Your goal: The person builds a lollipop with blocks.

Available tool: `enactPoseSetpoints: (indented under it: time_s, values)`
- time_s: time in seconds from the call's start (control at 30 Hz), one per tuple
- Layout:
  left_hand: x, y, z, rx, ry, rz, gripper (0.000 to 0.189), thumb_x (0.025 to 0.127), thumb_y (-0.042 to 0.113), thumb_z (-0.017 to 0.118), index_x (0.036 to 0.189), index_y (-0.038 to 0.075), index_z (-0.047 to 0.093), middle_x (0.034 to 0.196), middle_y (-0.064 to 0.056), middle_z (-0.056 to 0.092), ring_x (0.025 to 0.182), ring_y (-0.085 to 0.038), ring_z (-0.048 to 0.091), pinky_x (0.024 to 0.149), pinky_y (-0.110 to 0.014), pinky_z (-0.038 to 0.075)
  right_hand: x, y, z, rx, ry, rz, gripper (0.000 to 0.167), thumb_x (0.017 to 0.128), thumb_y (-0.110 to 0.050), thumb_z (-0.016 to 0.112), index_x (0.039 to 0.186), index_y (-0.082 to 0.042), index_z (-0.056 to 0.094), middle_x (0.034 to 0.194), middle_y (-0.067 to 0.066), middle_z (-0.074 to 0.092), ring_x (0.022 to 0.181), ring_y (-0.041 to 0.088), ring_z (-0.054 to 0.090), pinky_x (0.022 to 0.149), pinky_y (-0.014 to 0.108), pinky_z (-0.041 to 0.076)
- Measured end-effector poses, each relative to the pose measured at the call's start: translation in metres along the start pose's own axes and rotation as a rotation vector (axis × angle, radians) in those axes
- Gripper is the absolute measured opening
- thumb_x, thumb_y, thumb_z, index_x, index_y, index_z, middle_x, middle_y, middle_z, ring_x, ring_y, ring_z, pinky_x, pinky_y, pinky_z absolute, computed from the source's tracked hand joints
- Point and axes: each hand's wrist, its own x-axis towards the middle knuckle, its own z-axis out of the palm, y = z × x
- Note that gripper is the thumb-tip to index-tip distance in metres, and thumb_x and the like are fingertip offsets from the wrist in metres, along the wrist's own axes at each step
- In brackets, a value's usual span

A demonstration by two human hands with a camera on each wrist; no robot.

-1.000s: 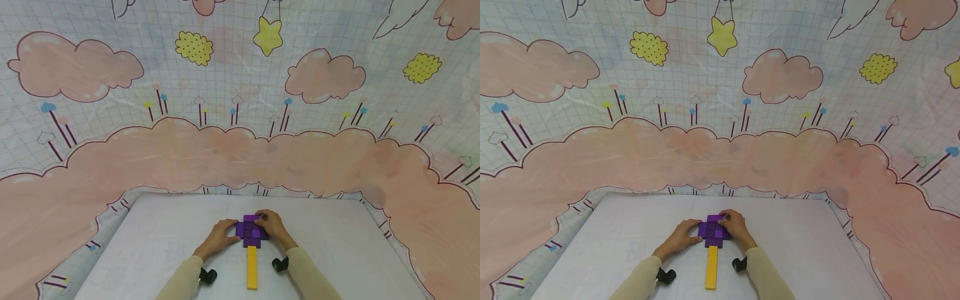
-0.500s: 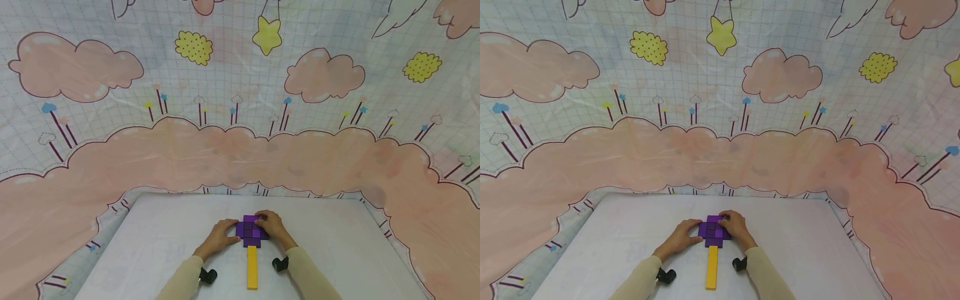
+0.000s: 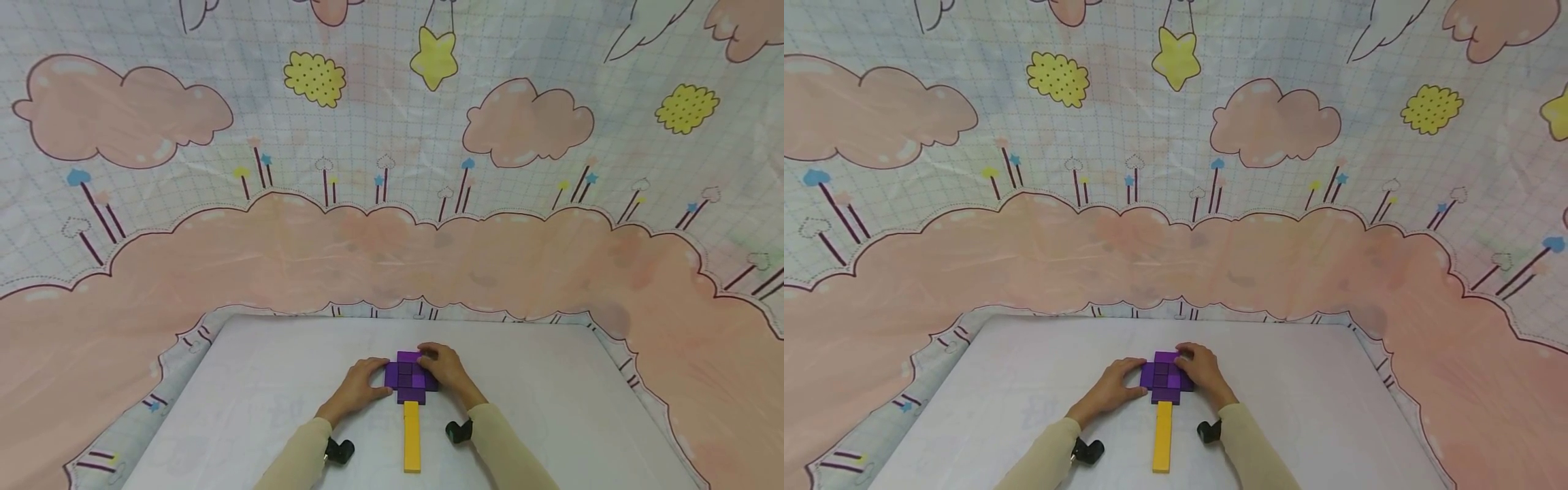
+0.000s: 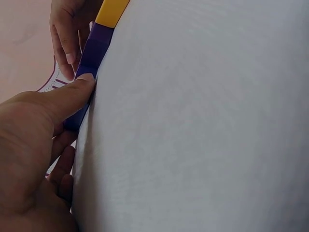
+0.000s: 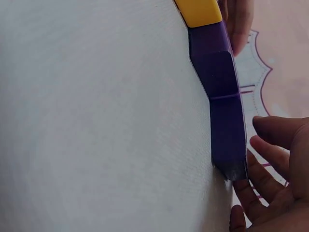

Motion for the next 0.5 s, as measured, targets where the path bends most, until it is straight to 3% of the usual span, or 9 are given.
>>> enactPoseSetpoints:
  time_s: [0.23, 0.5]
  values:
    - [0.0016, 0.0001, -0.0002, -0.001, -0.001, -0.021, 0.07, 0.082, 0.029, 0.079, 0.142, 0.01, 0.05, 0.142, -0.01, 0.055, 0.131, -0.033, 0.048, 0.113, -0.056, 0.035, 0.0006, 0.0004, -0.0025, 0.047, 0.024, -0.029, 0.033, 0.093, -0.013, 0.066, 0.124, -0.005, 0.063, 0.115, 0.014, 0.07, 0.108, 0.031, 0.065, 0.1, 0.05, 0.051]
    - [0.0004, -0.0012, -0.0004, -0.005, -0.007, -0.04, 0.074, 0.082, 0.028, 0.08, 0.145, 0.009, 0.046, 0.144, -0.012, 0.053, 0.135, -0.036, 0.045, 0.115, -0.056, 0.033, -0.0005, 0.0007, -0.0024, 0.066, 0.065, 0.018, 0.029, 0.099, -0.018, 0.057, 0.126, -0.009, 0.063, 0.111, 0.01, 0.068, 0.101, 0.024, 0.062, 0.096, 0.046, 0.053]
